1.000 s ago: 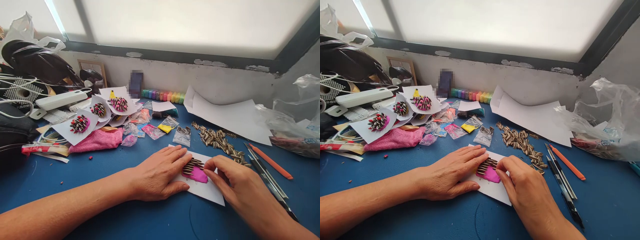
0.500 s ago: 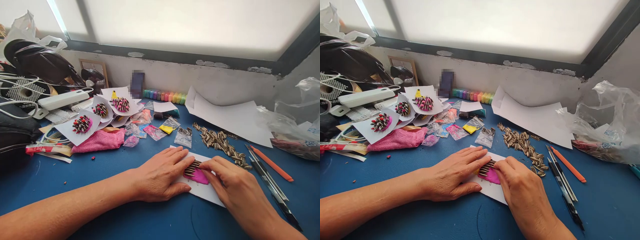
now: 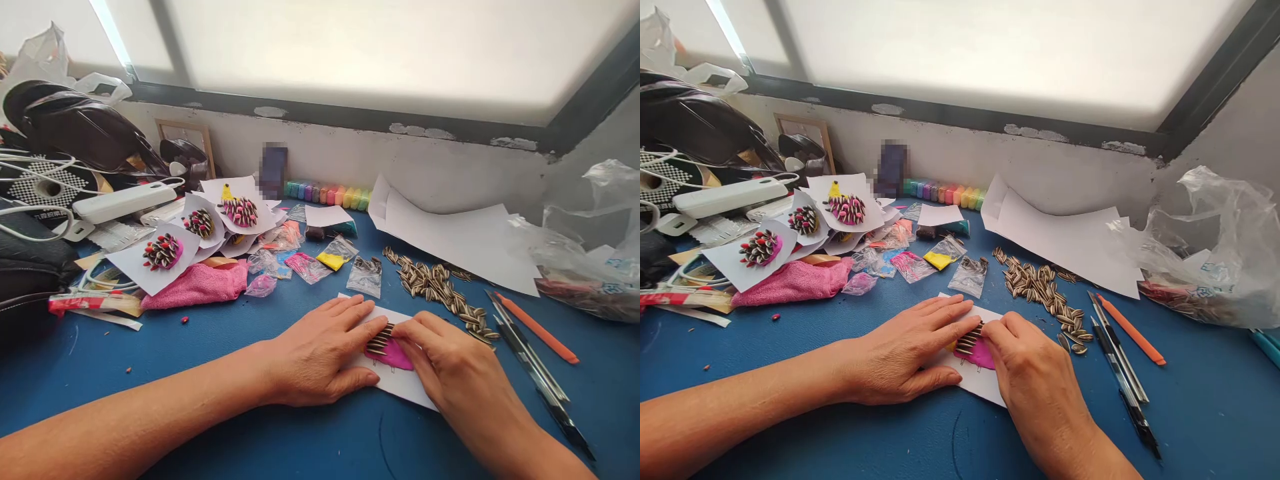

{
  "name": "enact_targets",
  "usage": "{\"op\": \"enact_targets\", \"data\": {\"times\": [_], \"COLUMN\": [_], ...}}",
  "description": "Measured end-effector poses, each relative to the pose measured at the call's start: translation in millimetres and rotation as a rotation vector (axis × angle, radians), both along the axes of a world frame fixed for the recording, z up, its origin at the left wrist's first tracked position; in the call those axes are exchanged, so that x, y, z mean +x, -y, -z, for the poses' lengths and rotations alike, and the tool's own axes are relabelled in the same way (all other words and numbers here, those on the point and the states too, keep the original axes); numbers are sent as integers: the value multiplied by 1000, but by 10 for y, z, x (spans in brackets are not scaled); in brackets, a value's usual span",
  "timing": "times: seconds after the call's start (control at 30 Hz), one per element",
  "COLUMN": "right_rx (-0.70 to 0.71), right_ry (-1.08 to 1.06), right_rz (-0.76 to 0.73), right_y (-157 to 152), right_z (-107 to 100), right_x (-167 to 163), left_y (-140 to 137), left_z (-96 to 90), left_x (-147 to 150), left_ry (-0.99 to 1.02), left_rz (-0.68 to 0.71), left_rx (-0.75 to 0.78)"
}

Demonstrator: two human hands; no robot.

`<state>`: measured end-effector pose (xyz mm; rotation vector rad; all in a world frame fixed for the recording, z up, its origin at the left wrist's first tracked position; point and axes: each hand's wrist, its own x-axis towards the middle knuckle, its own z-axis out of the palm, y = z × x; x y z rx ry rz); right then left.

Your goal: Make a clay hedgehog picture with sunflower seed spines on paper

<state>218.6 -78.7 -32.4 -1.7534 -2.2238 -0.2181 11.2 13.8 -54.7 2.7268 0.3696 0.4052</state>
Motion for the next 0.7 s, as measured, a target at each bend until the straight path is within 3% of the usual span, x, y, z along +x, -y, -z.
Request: {"op": "enact_targets", "data": {"times": [0.23,0.43,0.5,0.6,0.7], "right_rx": [-3,80,62,25,9], "right_ry": [7,-15,-35,14,44], "right_rz": [-16,33,93,338,472], "right_y": [-19,13,3,-29,-55], "right_z": [12,-63,-111,-163,-159], "right_x": [-27,18,143,443,743], "left_y": [-4,4,4,-2,-5], "left_z": [-12,-2,-6,-21,-36], "left_x": [16,9,8,9,9], "left_ry": [6,-9,0,7,3], "left_rz": [3,6,10,8,10], "left_rx": [-6,-3,-1,-11,-33]}}
